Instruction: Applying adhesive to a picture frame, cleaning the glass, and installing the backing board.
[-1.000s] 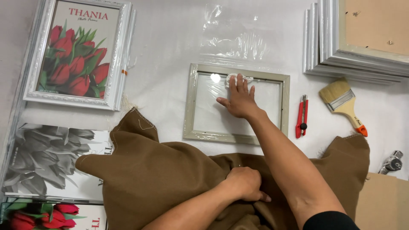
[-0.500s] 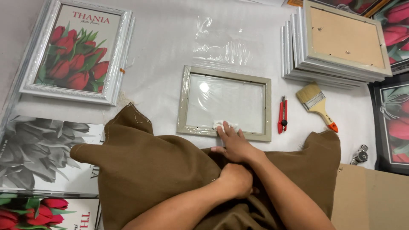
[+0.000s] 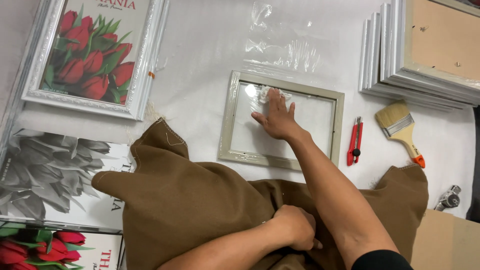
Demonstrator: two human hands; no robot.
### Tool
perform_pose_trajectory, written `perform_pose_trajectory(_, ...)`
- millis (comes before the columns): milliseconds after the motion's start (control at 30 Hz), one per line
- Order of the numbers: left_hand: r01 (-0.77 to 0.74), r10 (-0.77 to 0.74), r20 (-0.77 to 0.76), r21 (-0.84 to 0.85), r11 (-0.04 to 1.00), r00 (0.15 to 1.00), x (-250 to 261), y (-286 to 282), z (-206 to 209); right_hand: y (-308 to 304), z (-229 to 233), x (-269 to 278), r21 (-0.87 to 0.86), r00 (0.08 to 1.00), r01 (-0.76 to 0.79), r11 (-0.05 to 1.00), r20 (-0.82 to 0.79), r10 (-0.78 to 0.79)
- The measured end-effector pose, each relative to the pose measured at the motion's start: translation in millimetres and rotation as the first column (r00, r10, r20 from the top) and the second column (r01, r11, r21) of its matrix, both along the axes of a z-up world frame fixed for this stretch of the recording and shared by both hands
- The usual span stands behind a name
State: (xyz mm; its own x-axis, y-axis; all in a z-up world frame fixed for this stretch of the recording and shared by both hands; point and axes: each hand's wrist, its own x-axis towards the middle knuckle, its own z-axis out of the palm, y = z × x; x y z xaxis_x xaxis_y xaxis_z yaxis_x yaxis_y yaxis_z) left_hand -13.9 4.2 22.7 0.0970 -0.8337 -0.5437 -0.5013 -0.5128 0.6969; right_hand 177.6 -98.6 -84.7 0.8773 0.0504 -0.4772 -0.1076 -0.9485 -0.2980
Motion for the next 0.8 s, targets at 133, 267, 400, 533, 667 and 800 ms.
perform_pose_trajectory(133, -0.025, 0.025, 0.03, -0.011, 1.0, 0.999, -4.7, -1.3, -2.6, 10.5, 22.2, -10.3, -0.066, 1.0, -0.026, 0.998, -0.016, 0.025)
perform_pose_trajectory(267, -0.054, 0.063, 0.104, -0.089, 0.995, 0.993, -17.2, 1.2, -9.5, 22.3, 32.0, -59.8, -0.076, 0.992, -0.098, 0.992, -0.093, 0.091)
perform_pose_trajectory(400, -0.055, 0.066, 0.101, -0.105, 0.993, 0.993, -27.3, -6.4, 3.5, 43.9, 68.7, -122.2, -0.065, 0.969, -0.165, 0.984, -0.198, 0.15)
perform_pose_trajectory(533, -0.037, 0.043, 0.082, -0.081, 0.996, 0.996, -28.7, -5.4, 7.7, 44.8, 56.8, -130.0, -0.007, 0.956, -0.16, 0.987, -0.249, 0.154)
perform_pose_trajectory(667, -0.019, 0.02, 0.041, -0.048, 0.999, 0.999, -16.4, -5.0, 2.6, 46.5, 47.1, -85.6, -0.037, 0.976, -0.143, 0.989, -0.172, 0.134)
perform_pose_trajectory(800, -0.016, 0.016, -0.008, -0.013, 1.0, 1.0, -7.4, -6.8, -6.5, 46.2, 35.2, -18.4, -0.051, 0.99, -0.106, 0.993, -0.093, 0.101)
